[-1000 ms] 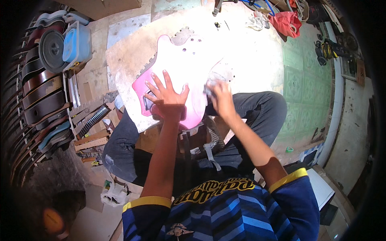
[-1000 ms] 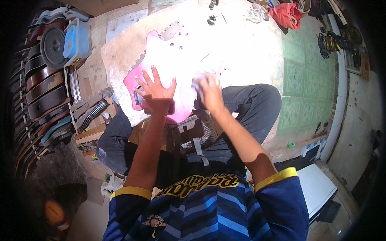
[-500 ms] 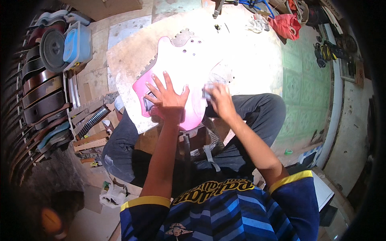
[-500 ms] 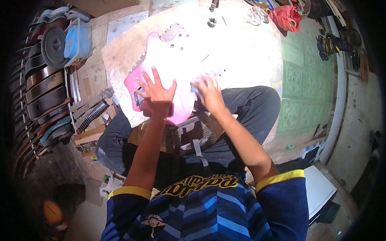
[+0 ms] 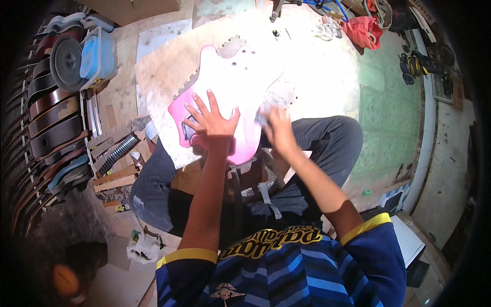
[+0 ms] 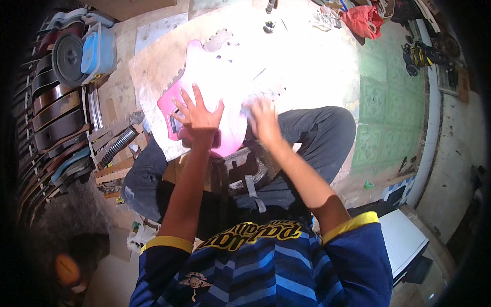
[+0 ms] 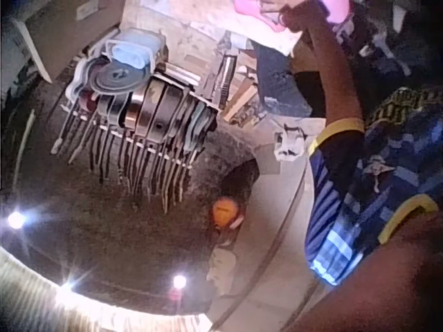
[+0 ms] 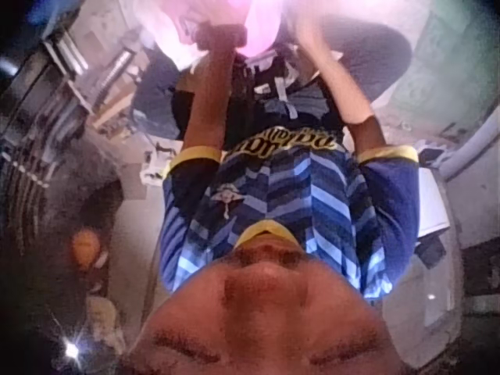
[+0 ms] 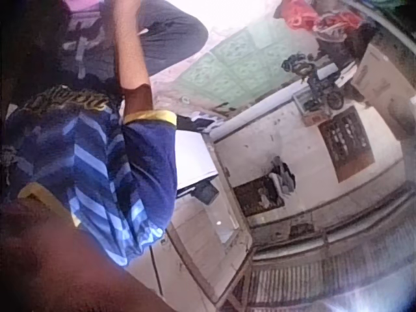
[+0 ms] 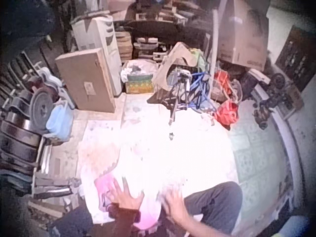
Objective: The person sands the surface and edges of a pink guitar body using a block of sandpaper while holding it on a workbench.
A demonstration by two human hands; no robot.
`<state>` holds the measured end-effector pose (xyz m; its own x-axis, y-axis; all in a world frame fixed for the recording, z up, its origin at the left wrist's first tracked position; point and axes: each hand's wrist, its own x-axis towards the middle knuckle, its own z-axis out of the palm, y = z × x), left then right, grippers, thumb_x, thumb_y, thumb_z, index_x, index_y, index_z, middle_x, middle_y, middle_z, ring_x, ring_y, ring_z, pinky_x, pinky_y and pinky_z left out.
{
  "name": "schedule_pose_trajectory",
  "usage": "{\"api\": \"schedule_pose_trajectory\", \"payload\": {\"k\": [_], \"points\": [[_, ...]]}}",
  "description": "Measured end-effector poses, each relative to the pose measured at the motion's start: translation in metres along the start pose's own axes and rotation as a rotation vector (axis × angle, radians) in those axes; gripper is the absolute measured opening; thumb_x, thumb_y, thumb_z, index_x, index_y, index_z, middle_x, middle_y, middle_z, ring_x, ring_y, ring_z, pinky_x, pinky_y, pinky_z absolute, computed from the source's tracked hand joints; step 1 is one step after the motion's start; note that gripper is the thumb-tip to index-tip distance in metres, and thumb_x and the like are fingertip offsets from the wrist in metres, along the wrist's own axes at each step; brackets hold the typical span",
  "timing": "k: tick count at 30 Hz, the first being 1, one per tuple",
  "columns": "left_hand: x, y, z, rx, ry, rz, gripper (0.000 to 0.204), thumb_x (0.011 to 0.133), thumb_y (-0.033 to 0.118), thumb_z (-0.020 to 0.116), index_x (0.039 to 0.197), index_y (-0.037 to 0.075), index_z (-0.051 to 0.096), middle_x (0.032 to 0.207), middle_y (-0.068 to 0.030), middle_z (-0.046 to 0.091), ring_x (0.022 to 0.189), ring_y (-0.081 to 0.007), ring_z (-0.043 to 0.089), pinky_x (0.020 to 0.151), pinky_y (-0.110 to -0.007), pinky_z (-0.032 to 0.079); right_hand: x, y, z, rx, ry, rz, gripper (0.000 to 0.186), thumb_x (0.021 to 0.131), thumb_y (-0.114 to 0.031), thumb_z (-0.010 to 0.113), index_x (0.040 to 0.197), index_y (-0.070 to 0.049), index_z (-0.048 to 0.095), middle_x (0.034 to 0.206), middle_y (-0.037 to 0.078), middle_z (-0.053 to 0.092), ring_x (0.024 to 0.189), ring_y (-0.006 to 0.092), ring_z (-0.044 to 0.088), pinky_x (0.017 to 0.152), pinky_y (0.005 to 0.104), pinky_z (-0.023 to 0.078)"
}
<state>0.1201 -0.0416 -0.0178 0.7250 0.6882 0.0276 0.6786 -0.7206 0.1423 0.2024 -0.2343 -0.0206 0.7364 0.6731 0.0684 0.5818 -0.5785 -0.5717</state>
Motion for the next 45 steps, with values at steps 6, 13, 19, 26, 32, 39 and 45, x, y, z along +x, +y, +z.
{"api": "schedule_pose_trajectory", "payload": {"k": [6,13,19,26,32,39,45], "points": [[0.005,0.001,0.000,0.017,0.037,0.002,0.096,0.085,0.067,0.066,0.161,0.014,0.043,0.166,-0.0293,0.031,0.151,-0.0567,0.028,0.114,-0.080,0.020,0.062,0.022,-0.008,0.145,0.100,0.099,0.041,0.087,-0.010,0.074,0.128,-0.013,0.068,0.129,0.021,0.060,0.120,0.0467,0.054,0.103,0.0581,0.045],[0.002,0.002,-0.007,0.022,0.002,-0.009,0.097,0.085,0.068,0.065,0.162,0.013,0.042,0.166,-0.0289,0.033,0.151,-0.0558,0.027,0.115,-0.079,0.019,-0.007,-0.004,-0.012,0.064,-0.141,0.012,0.041,0.086,-0.008,0.075,0.126,-0.017,0.071,0.137,0.017,0.059,0.132,0.0428,0.052,0.108,0.0575,0.043],[0.003,0.002,-0.011,-0.028,0.011,0.005,0.096,0.087,0.067,0.067,0.162,0.012,0.042,0.164,-0.0305,0.035,0.151,-0.0584,0.028,0.115,-0.079,0.021,0.023,0.010,-0.004,0.109,-0.042,0.023,0.039,0.090,-0.012,0.073,0.128,-0.019,0.070,0.135,0.016,0.059,0.131,0.0413,0.052,0.102,0.0559,0.046],[0.002,0.002,-0.008,-0.020,-0.002,-0.015,0.098,0.086,0.069,0.066,0.163,0.014,0.040,0.166,-0.0298,0.032,0.152,-0.0575,0.025,0.116,-0.079,0.019,0.046,0.010,-0.015,0.111,-0.050,-0.066,0.044,0.086,-0.008,0.075,0.129,-0.017,0.070,0.135,0.016,0.060,0.127,0.0422,0.053,0.102,0.0541,0.047],[0.005,0.003,-0.010,0.029,-0.048,-0.030,0.097,0.085,0.072,0.065,0.161,0.016,0.043,0.167,-0.0275,0.032,0.152,-0.0557,0.027,0.115,-0.078,0.021,-0.032,-0.009,-0.022,0.052,-0.242,-0.044,0.047,0.085,-0.004,0.074,0.129,-0.019,0.070,0.137,0.016,0.059,0.127,0.0414,0.054,0.105,0.0528,0.046],[0.001,0.001,-0.010,0.012,-0.056,-0.023,0.098,0.084,0.072,0.065,0.162,0.016,0.042,0.168,-0.0273,0.030,0.153,-0.0544,0.025,0.116,-0.078,0.019,-0.019,-0.001,-0.005,0.055,-0.148,0.008,0.045,0.086,-0.005,0.075,0.128,-0.020,0.070,0.136,0.016,0.060,0.129,0.0419,0.053,0.105,0.0530,0.046],[0.006,0.002,-0.007,0.022,-0.021,-0.027,0.098,0.084,0.072,0.065,0.162,0.016,0.042,0.167,-0.0276,0.031,0.153,-0.0543,0.025,0.115,-0.078,0.020,0.035,0.007,-0.017,0.024,-0.073,-0.049,0.046,0.086,-0.005,0.073,0.130,-0.021,0.070,0.139,0.015,0.058,0.129,0.0416,0.053,0.104,0.0546,0.046]]}}
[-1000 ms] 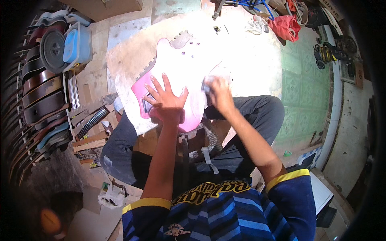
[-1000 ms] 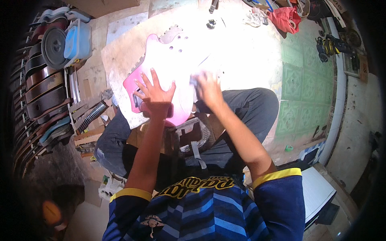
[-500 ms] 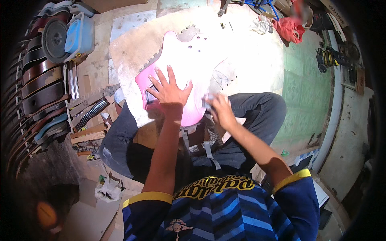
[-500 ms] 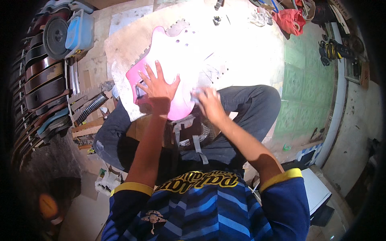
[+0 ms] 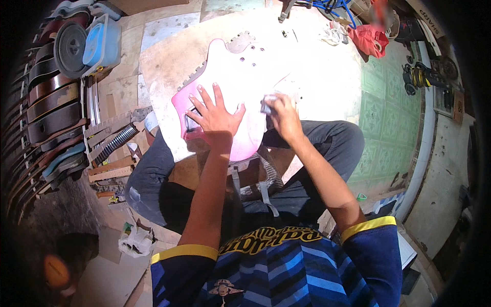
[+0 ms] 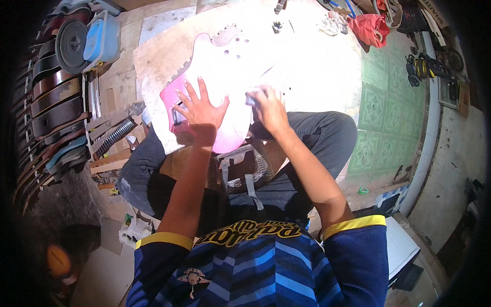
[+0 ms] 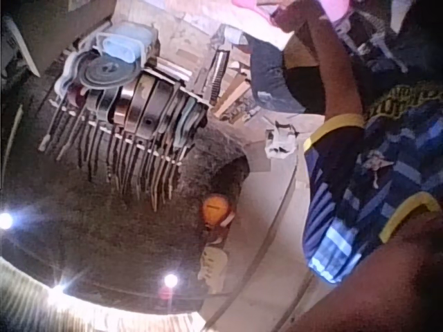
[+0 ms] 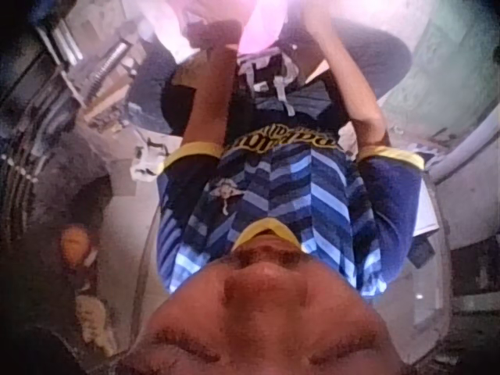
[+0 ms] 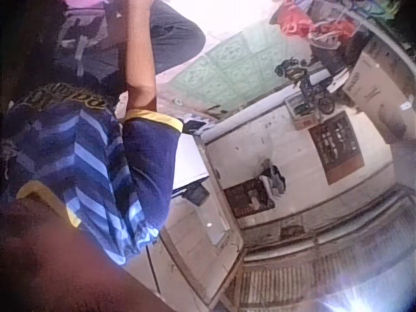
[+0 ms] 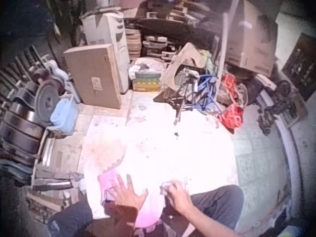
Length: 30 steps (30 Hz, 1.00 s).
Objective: The person sands the surface and edges of a pink guitar body using a block of sandpaper while holding it on a workbench.
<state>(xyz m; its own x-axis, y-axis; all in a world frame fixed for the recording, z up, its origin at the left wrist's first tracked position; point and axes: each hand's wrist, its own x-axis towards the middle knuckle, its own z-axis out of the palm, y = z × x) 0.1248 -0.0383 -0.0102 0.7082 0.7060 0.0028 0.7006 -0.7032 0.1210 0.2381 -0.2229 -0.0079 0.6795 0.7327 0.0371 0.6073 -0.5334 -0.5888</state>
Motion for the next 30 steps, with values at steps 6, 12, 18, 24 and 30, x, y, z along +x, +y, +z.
{"api": "schedule_pose_trajectory", "payload": {"k": [6,12,18,24,30], "points": [[0.003,0.002,-0.003,0.003,-0.011,0.001,0.099,0.084,0.072,0.066,0.161,0.015,0.043,0.167,-0.0278,0.031,0.153,-0.0546,0.026,0.116,-0.078,0.019,-0.068,-0.016,0.003,0.013,-0.175,-0.021,0.047,0.085,-0.005,0.075,0.129,-0.021,0.071,0.138,0.015,0.059,0.130,0.0399,0.053,0.105,0.0559,0.045],[-0.006,-0.002,0.003,-0.022,0.017,0.018,0.098,0.084,0.070,0.067,0.161,0.015,0.043,0.166,-0.0277,0.032,0.152,-0.0558,0.026,0.116,-0.078,0.020,-0.026,0.000,0.017,0.026,-0.008,0.064,0.047,0.086,-0.005,0.075,0.130,-0.018,0.070,0.135,0.018,0.060,0.127,0.0433,0.053,0.105,0.0549,0.046],[-0.002,-0.001,-0.002,-0.015,0.012,0.024,0.098,0.086,0.069,0.066,0.162,0.013,0.042,0.165,-0.0298,0.033,0.152,-0.0570,0.026,0.114,-0.080,0.020,-0.039,-0.008,0.004,0.036,-0.093,0.010,0.053,0.080,-0.001,0.077,0.129,-0.019,0.069,0.132,0.017,0.061,0.130,0.0412,0.053,0.106,0.0556,0.045],[-0.001,-0.001,-0.002,-0.025,0.007,0.026,0.098,0.085,0.069,0.066,0.161,0.013,0.042,0.166,-0.0291,0.032,0.152,-0.0560,0.026,0.114,-0.080,0.021,-0.084,-0.016,0.017,0.016,-0.138,0.082,0.054,0.083,-0.002,0.076,0.134,-0.018,0.067,0.140,0.017,0.056,0.131,0.0425,0.051,0.107,0.0548,0.045],[0.001,-0.001,0.001,-0.023,-0.022,0.006,0.098,0.085,0.070,0.065,0.162,0.014,0.042,0.167,-0.0282,0.031,0.152,-0.0546,0.026,0.114,-0.080,0.020,-0.003,0.008,0.009,0.087,0.053,0.051,0.051,0.085,0.000,0.073,0.133,-0.015,0.067,0.132,0.021,0.059,0.125,0.0441,0.055,0.103,0.0519,0.048]]}}
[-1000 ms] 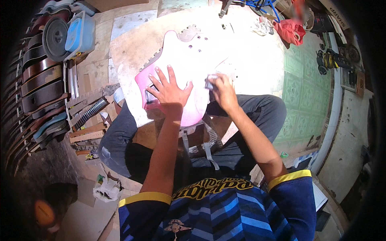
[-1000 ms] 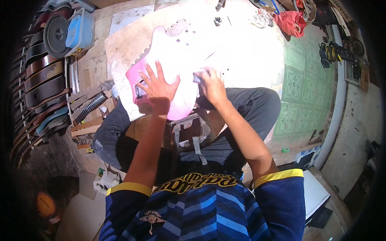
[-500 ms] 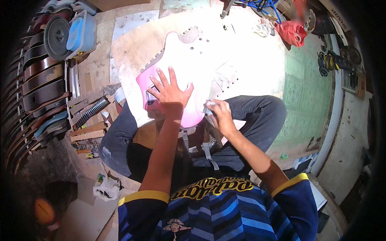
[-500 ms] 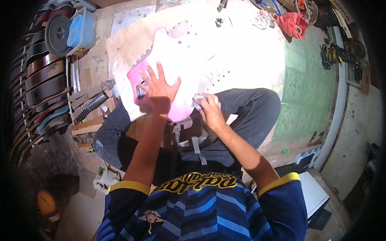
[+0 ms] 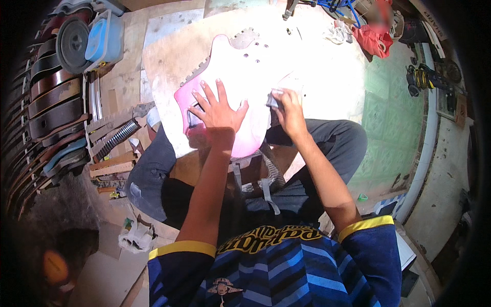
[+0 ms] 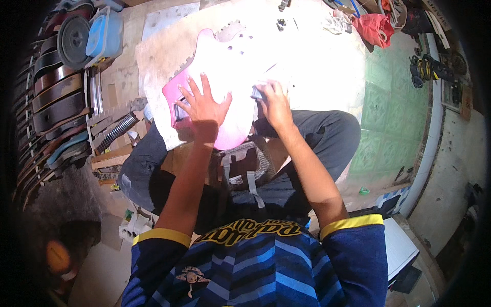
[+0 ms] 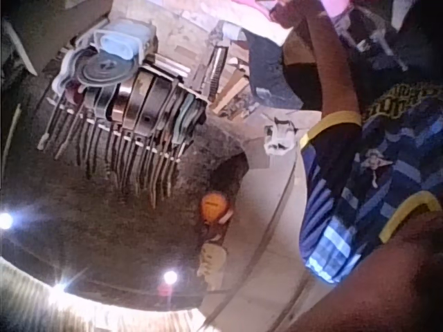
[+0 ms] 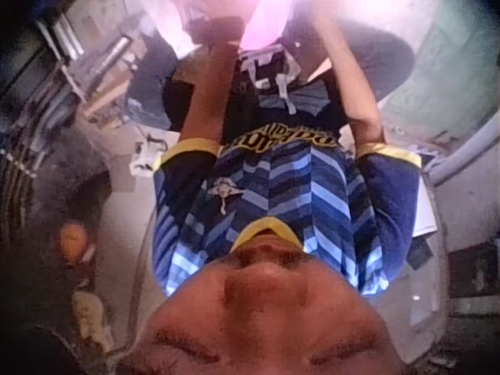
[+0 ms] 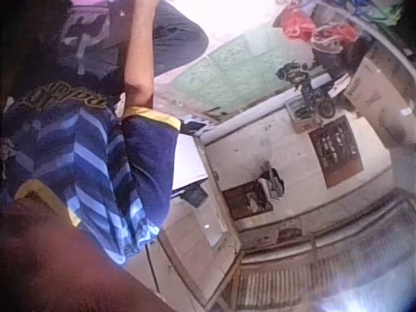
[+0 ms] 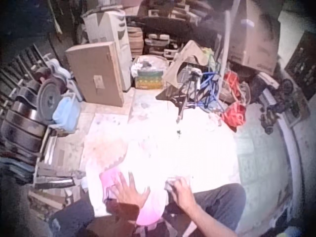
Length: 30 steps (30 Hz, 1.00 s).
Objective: The person sands the surface and edges of a pink guitar body using a block of sandpaper while holding it on a workbench.
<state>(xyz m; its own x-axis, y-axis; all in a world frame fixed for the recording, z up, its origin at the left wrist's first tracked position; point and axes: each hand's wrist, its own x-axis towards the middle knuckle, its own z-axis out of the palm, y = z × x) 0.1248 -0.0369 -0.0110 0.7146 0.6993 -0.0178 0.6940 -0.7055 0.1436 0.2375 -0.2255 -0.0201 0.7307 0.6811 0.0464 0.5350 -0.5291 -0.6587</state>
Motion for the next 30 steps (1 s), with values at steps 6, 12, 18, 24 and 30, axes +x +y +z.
{"api": "schedule_pose_trajectory", "payload": {"k": [6,12,18,24,30], "points": [[0.000,0.002,-0.004,0.034,-0.010,0.008,0.099,0.085,0.071,0.064,0.163,0.015,0.040,0.167,-0.0280,0.031,0.152,-0.0546,0.026,0.115,-0.078,0.020,-0.074,-0.024,-0.006,-0.082,-0.181,0.002,0.054,0.083,0.000,0.076,0.133,-0.018,0.068,0.136,0.018,0.060,0.129,0.0423,0.055,0.105,0.0520,0.048],[-0.007,-0.001,-0.002,0.009,-0.013,0.028,0.101,0.086,0.070,0.065,0.164,0.013,0.037,0.165,-0.0303,0.032,0.153,-0.0566,0.024,0.114,-0.080,0.020,-0.023,-0.008,0.012,-0.009,-0.113,0.039,0.053,0.084,-0.002,0.075,0.134,-0.017,0.066,0.136,0.021,0.058,0.133,0.0433,0.052,0.108,0.0531,0.045],[-0.002,0.000,-0.002,0.025,-0.007,0.013,0.100,0.085,0.072,0.064,0.163,0.015,0.039,0.167,-0.0283,0.031,0.152,-0.0547,0.027,0.115,-0.078,0.019,-0.030,-0.033,0.001,-0.061,-0.208,-0.058,0.053,0.083,0.000,0.076,0.133,-0.016,0.067,0.136,0.017,0.059,0.129,0.0408,0.054,0.106,0.0520,0.046],[-0.003,0.000,-0.002,0.022,0.021,0.026,0.098,0.085,0.070,0.065,0.162,0.014,0.041,0.166,-0.0293,0.031,0.152,-0.0553,0.027,0.114,-0.079,0.020,-0.067,-0.041,0.005,-0.007,-0.253,-0.041,0.051,0.085,-0.003,0.074,0.133,-0.020,0.068,0.135,0.016,0.059,0.130,0.0411,0.053,0.106,0.0564,0.044],[-0.001,0.001,0.001,-0.010,0.018,0.016,0.096,0.086,0.068,0.065,0.162,0.013,0.042,0.165,-0.0299,0.032,0.152,-0.0555,0.027,0.114,-0.080,0.020,0.001,-0.041,0.007,0.063,-0.099,-0.075,0.051,0.083,-0.001,0.073,0.131,-0.018,0.068,0.138,0.017,0.058,0.129,0.0426,0.053,0.107,0.0542,0.044]]}}
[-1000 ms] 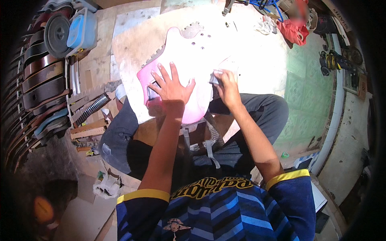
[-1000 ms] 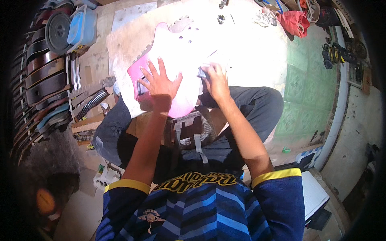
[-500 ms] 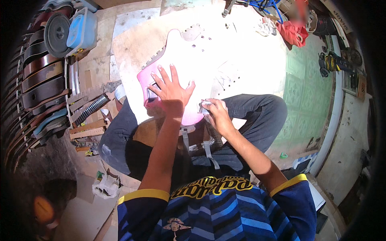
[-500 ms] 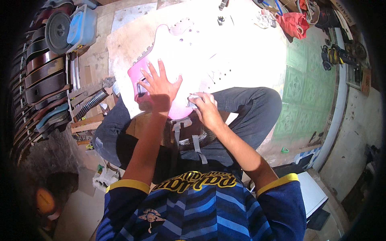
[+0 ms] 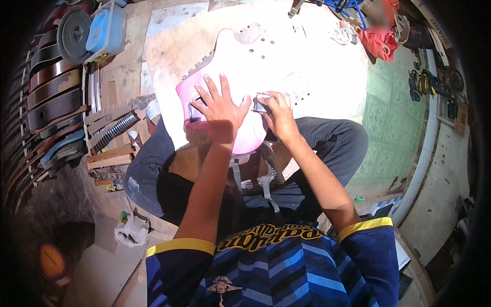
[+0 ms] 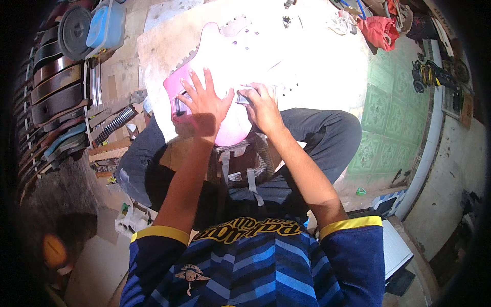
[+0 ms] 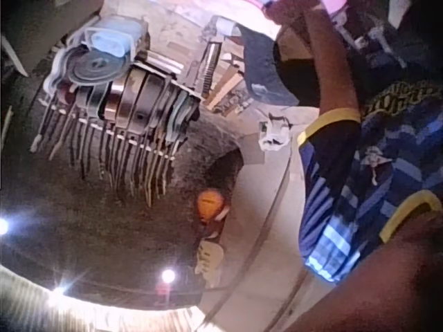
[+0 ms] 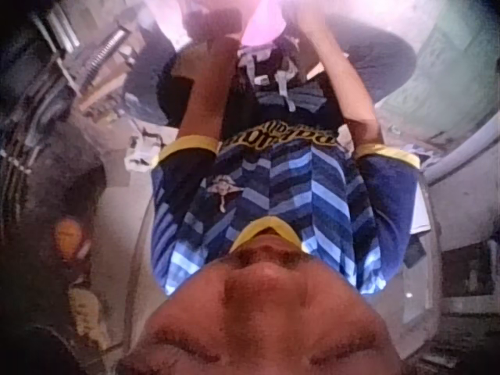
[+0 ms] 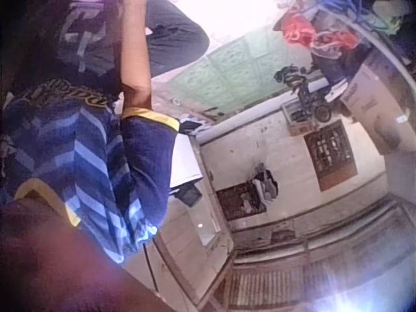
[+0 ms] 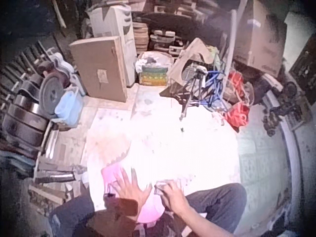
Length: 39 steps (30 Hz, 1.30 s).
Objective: The person sands the surface and edges of a pink guitar body using a block of sandpaper while holding it on a workbench.
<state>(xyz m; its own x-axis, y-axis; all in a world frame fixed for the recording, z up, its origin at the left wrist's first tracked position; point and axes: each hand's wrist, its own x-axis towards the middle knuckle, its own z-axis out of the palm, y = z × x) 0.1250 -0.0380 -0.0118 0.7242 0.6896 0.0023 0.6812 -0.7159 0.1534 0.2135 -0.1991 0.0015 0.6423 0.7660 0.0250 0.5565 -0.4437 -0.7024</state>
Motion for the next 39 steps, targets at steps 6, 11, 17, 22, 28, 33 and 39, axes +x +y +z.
{"api": "schedule_pose_trajectory", "payload": {"k": [6,11,17,22,28,33,39], "points": [[0.002,-0.003,-0.005,0.017,-0.021,0.005,0.092,0.089,0.065,0.064,0.161,0.012,0.043,0.165,-0.0302,0.033,0.152,-0.0556,0.025,0.113,-0.080,0.021,-0.069,-0.013,-0.007,-0.034,-0.269,0.018,0.047,0.086,-0.005,0.074,0.131,-0.017,0.068,0.138,0.016,0.058,0.134,0.0408,0.052,0.110,0.0557,0.044],[-0.004,-0.007,0.003,0.015,-0.003,0.020,0.084,0.092,0.058,0.062,0.160,0.013,0.044,0.166,-0.0295,0.032,0.152,-0.0557,0.025,0.113,-0.080,0.022,0.000,-0.017,-0.003,0.132,-0.036,0.048,0.050,0.085,0.002,0.070,0.132,-0.015,0.066,0.134,0.019,0.059,0.130,0.0445,0.053,0.106,0.0544,0.047],[-0.005,-0.006,0.004,0.027,-0.018,0.018,0.079,0.094,0.053,0.061,0.160,0.014,0.043,0.166,-0.0285,0.033,0.152,-0.0549,0.026,0.112,-0.080,0.023,-0.054,-0.014,-0.005,-0.144,-0.250,-0.068,0.049,0.085,-0.002,0.074,0.131,-0.015,0.068,0.138,0.015,0.060,0.129,0.0376,0.057,0.105,0.0519,0.048],[-0.004,-0.011,0.003,0.002,-0.003,0.051,0.074,0.097,0.049,0.059,0.161,0.016,0.043,0.165,-0.0267,0.035,0.152,-0.0530,0.027,0.112,-0.081,0.024,-0.023,-0.024,-0.002,-0.054,-0.193,0.016,0.047,0.088,-0.002,0.070,0.132,-0.019,0.067,0.140,0.015,0.058,0.133,0.0413,0.053,0.105,0.0542,0.048],[-0.003,-0.010,0.005,0.036,0.002,0.039,0.071,0.097,0.048,0.060,0.161,0.021,0.044,0.165,-0.0235,0.036,0.152,-0.0494,0.029,0.111,-0.082,0.024,-0.030,-0.021,0.003,-0.236,-0.214,-0.025,0.041,0.092,-0.007,0.065,0.131,-0.020,0.068,0.138,0.017,0.061,0.129,0.0406,0.057,0.106,0.0543,0.046],[0.002,-0.033,0.004,-0.055,-0.066,0.167,0.068,0.096,0.046,0.062,0.159,0.025,0.046,0.166,-0.0193,0.037,0.151,-0.0492,0.031,0.118,-0.076,0.019,-0.034,-0.022,0.006,-0.233,-0.178,0.004,0.048,0.089,-0.005,0.066,0.133,-0.021,0.067,0.140,0.016,0.060,0.129,0.0394,0.056,0.104,0.0558,0.046],[0.007,-0.043,0.012,-0.056,0.010,0.241,0.067,0.095,0.044,0.063,0.158,0.027,0.048,0.166,-0.0180,0.038,0.152,-0.0477,0.031,0.122,-0.070,0.019,-0.019,-0.030,0.006,-0.208,-0.162,0.027,0.046,0.087,-0.007,0.068,0.131,-0.022,0.067,0.134,0.015,0.062,0.125,0.0402,0.057,0.102,0.0553,0.047]]}}
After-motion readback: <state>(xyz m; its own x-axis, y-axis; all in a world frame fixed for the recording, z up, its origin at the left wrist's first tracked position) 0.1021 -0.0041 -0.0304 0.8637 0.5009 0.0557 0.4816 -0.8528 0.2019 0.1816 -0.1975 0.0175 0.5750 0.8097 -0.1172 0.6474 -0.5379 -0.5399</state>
